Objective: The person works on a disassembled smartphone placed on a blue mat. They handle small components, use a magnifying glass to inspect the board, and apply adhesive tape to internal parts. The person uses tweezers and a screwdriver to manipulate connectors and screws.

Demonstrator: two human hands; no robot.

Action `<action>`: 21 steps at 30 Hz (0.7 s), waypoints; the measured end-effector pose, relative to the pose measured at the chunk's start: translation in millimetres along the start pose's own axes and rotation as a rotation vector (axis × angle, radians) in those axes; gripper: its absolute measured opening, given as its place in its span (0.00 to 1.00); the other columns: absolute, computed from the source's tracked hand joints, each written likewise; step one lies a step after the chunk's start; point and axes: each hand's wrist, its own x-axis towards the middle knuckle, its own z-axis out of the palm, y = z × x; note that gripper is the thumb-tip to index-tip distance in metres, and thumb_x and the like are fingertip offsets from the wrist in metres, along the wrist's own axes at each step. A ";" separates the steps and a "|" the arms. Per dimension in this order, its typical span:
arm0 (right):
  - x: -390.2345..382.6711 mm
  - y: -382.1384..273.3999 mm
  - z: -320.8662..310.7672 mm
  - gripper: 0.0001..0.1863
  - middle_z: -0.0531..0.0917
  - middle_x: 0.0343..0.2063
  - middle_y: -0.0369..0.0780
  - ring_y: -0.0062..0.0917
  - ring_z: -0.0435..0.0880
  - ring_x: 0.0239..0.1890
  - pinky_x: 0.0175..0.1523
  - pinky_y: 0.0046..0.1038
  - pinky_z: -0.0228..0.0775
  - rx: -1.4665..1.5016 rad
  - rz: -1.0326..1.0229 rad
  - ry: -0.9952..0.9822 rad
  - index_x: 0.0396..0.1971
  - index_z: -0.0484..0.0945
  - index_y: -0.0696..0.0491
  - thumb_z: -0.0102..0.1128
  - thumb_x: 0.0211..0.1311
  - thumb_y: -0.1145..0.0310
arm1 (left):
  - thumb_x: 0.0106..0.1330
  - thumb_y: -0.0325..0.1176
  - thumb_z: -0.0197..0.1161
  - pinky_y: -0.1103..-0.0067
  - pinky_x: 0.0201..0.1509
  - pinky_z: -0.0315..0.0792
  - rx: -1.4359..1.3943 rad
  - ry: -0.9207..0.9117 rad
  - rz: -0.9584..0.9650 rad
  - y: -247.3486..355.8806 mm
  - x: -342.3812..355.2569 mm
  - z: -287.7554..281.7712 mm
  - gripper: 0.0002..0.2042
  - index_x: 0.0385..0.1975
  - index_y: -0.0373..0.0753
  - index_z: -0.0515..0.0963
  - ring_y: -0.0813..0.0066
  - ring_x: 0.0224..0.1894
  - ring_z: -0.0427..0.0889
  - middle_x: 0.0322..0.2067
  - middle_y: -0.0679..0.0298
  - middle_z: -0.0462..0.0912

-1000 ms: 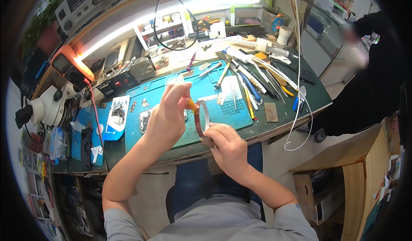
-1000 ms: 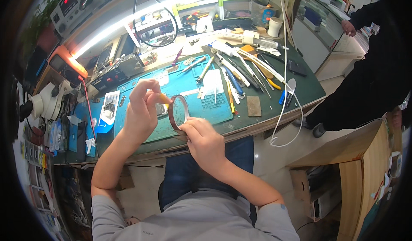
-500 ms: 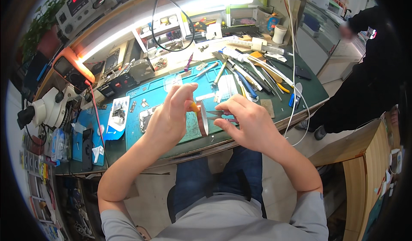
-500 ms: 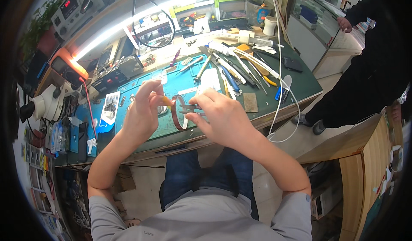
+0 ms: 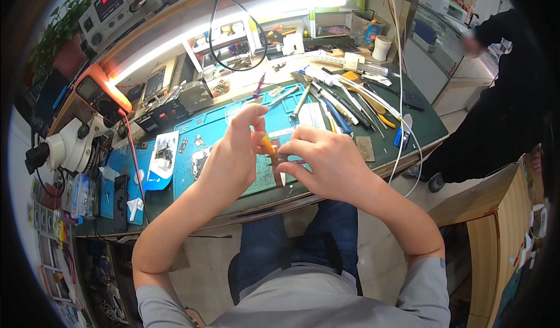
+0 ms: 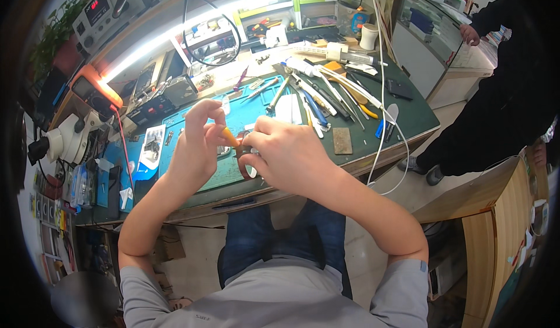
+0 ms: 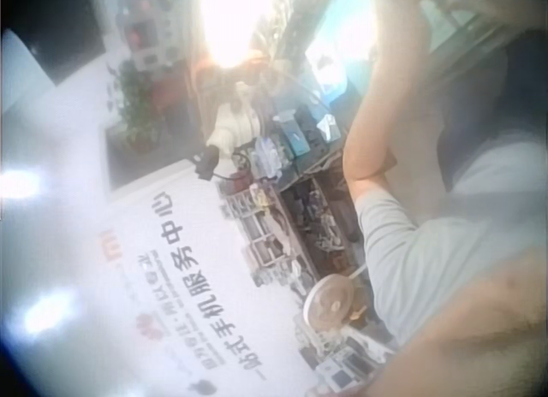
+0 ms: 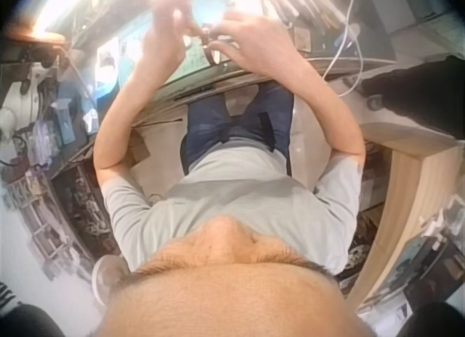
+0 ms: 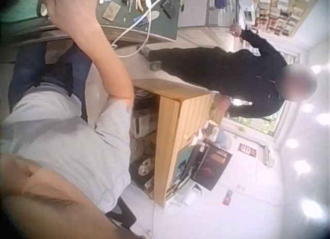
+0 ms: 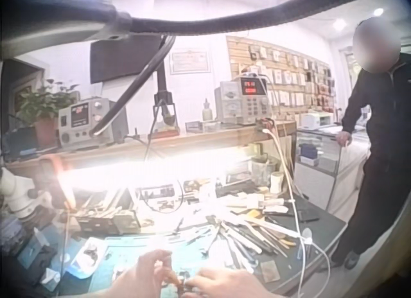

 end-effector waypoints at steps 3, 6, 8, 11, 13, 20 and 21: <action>2.2 2.9 0.4 0.12 0.85 0.38 0.35 0.34 0.88 0.36 0.39 0.33 0.80 -0.018 -0.008 0.020 0.41 0.88 0.48 0.74 0.64 0.58 | 0.76 0.15 0.51 0.66 0.46 0.84 -0.044 -0.027 -0.022 7.3 7.7 -5.7 0.24 0.68 0.36 0.57 0.57 0.40 0.87 0.41 0.54 0.74; 3.4 4.5 0.8 0.12 0.85 0.38 0.35 0.34 0.88 0.35 0.39 0.34 0.80 -0.021 -0.008 0.031 0.42 0.88 0.48 0.75 0.63 0.59 | 0.77 0.15 0.49 0.68 0.45 0.84 -0.065 -0.033 -0.044 10.6 10.5 -8.1 0.22 0.68 0.36 0.57 0.56 0.41 0.88 0.41 0.54 0.74; 4.4 6.0 1.2 0.12 0.85 0.38 0.35 0.34 0.88 0.35 0.40 0.34 0.80 -0.011 -0.002 0.030 0.41 0.88 0.48 0.75 0.63 0.59 | 0.78 0.16 0.49 0.70 0.45 0.84 -0.157 -0.046 -0.098 8.2 12.6 -9.9 0.21 0.68 0.35 0.58 0.58 0.40 0.90 0.42 0.54 0.75; 8.6 12.2 3.5 0.11 0.85 0.36 0.36 0.34 0.88 0.34 0.40 0.34 0.80 0.000 0.012 0.047 0.40 0.89 0.48 0.75 0.63 0.59 | 0.79 0.17 0.49 0.73 0.44 0.85 -0.269 -0.022 -0.223 2.0 20.2 -14.3 0.20 0.68 0.34 0.58 0.60 0.40 0.92 0.43 0.55 0.75; 13.2 18.5 6.7 0.10 0.85 0.35 0.36 0.34 0.89 0.34 0.40 0.34 0.80 -0.013 0.023 0.088 0.38 0.89 0.49 0.74 0.64 0.59 | 0.80 0.19 0.49 0.75 0.43 0.86 -0.316 -0.001 -0.330 -8.2 28.7 -21.8 0.20 0.68 0.34 0.58 0.61 0.40 0.93 0.43 0.55 0.76; 18.0 120.9 19.2 0.21 0.85 0.48 0.42 0.37 0.84 0.53 0.58 0.41 0.74 -0.559 0.182 0.245 0.53 0.83 0.53 0.70 0.67 0.55 | 0.80 0.20 0.50 0.73 0.43 0.89 -0.171 0.169 -0.426 -71.1 -4.0 -59.1 0.19 0.67 0.34 0.58 0.61 0.41 0.93 0.43 0.54 0.76; 22.2 124.9 21.1 0.23 0.85 0.49 0.44 0.41 0.80 0.57 0.62 0.45 0.69 -0.571 0.169 0.361 0.58 0.80 0.55 0.69 0.68 0.60 | 0.80 0.21 0.50 0.72 0.43 0.90 -0.218 0.209 -0.437 -86.2 -18.4 -64.5 0.19 0.67 0.34 0.58 0.60 0.41 0.93 0.43 0.54 0.76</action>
